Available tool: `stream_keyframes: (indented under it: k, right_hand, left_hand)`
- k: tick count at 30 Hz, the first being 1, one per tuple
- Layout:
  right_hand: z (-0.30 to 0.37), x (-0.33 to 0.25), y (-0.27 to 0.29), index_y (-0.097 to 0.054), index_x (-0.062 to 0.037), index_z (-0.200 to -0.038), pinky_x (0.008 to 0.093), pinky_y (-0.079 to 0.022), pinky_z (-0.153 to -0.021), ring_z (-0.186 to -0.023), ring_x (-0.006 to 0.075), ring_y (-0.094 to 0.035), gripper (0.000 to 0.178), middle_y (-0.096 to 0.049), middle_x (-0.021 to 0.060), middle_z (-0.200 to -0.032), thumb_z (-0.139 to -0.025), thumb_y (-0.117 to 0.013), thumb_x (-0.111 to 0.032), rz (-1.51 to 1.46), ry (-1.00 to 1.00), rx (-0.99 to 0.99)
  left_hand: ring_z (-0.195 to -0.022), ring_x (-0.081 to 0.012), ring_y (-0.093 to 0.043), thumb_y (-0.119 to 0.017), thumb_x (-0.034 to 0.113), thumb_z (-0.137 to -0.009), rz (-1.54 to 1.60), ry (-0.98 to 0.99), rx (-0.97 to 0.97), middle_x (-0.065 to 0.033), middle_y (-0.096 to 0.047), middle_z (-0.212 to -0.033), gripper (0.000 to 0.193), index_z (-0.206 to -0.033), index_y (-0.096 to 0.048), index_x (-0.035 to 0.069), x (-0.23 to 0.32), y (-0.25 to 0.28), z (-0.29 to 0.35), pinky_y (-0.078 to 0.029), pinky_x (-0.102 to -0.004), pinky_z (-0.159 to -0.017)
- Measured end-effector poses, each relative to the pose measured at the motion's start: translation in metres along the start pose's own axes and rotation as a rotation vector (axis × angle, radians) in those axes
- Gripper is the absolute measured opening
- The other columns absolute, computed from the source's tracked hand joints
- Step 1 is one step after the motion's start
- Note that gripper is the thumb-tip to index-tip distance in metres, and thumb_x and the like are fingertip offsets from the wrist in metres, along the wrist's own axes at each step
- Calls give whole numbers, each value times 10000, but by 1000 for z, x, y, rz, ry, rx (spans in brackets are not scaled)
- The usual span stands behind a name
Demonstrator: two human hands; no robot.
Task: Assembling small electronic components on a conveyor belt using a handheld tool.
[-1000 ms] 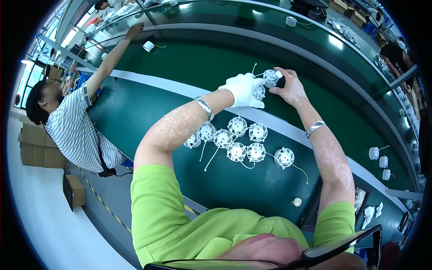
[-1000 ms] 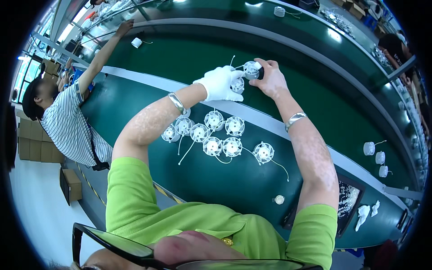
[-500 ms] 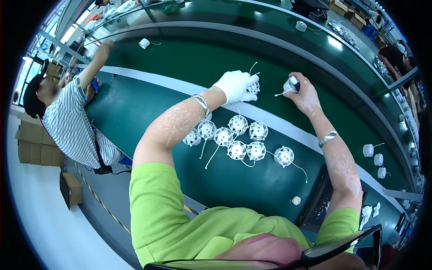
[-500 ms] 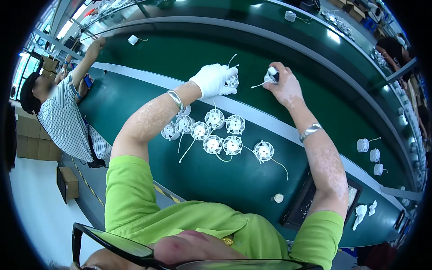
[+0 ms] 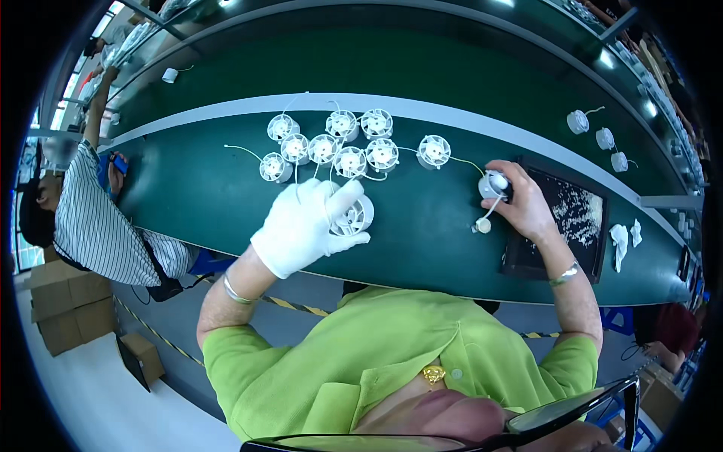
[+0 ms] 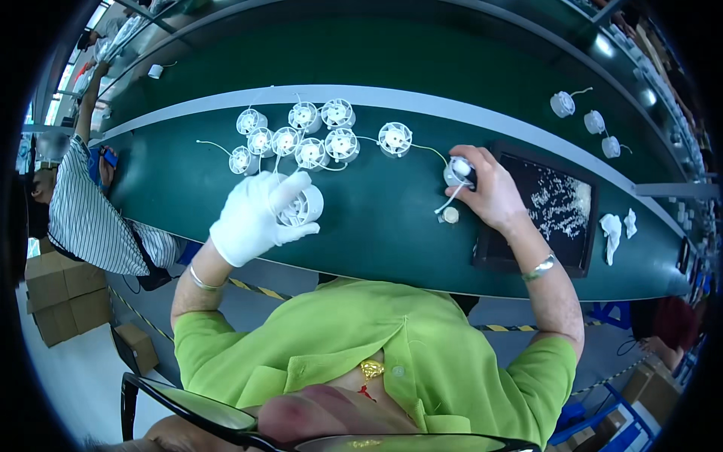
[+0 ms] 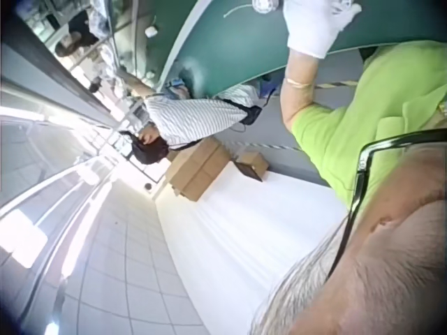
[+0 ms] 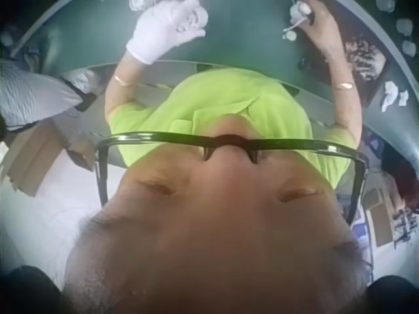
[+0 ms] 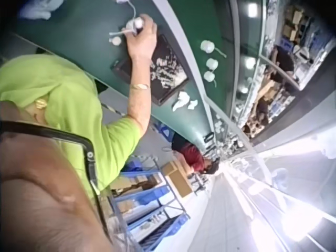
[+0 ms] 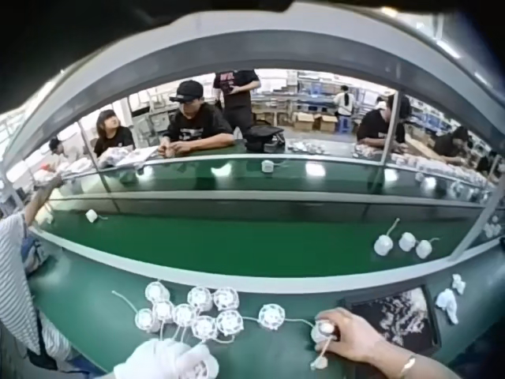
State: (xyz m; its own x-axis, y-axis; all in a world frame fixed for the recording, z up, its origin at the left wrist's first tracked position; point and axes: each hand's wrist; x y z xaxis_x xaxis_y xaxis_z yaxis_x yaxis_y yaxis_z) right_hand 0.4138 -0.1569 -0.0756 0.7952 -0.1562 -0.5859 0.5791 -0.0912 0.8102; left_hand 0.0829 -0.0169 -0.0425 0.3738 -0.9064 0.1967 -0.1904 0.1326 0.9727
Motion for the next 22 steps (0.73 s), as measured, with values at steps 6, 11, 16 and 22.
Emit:
stream_keyframes:
  k: [6, 11, 16, 22]
  right_hand:
    - [-9, -6, -42, -508, -144, -1211, 432, -523, -822, -957, 366, -623, 549, -567, 153, -1127, -724, -756, -193, 38, 45, 22]
    - [-23, -33, -80, -481, -85, -1263, 405, -513, -876, -1010, 375, -602, 645, -525, 184, -1202, -701, -786, -168, -87, 61, 73]
    - [-5, -41, -61, -466, -82, -1288, 411, -512, -888, -1023, 374, -604, 674, -482, 198, -1254, -708, -795, -176, -69, -45, 54]
    - [62, 38, -25, -635, -89, -1086, 299, -540, -720, -860, 200, -636, 266, -601, 83, -1086, -854, -695, -203, -886, 324, 300]
  left_hand:
    - [-770, -250, -562, -761, 409, -696, -170, 50, -8, -66, -552, -827, 608, -1173, -527, 114, 12, -61, 13, -452, -377, -647]
    - [-757, -270, -580, -768, 377, -698, -183, 186, 88, -100, -584, -844, 645, -1239, -529, 121, 20, -80, 0, -470, -387, -638]
    - [-959, -308, -575, -824, 270, -638, -62, 236, 223, -138, -567, -1169, 825, -1358, -453, 111, 36, -82, 6, -459, -376, -746]
    - [-1190, -318, -503, -823, 123, -690, 397, 453, 546, -131, -455, -1365, 837, -1406, -390, 87, 26, -139, 64, -391, -397, -1031]
Point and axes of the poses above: each hand's wrist, its own z-axis away from the middle knuckle, its own y-axis out of the back of the hand, x = y × z
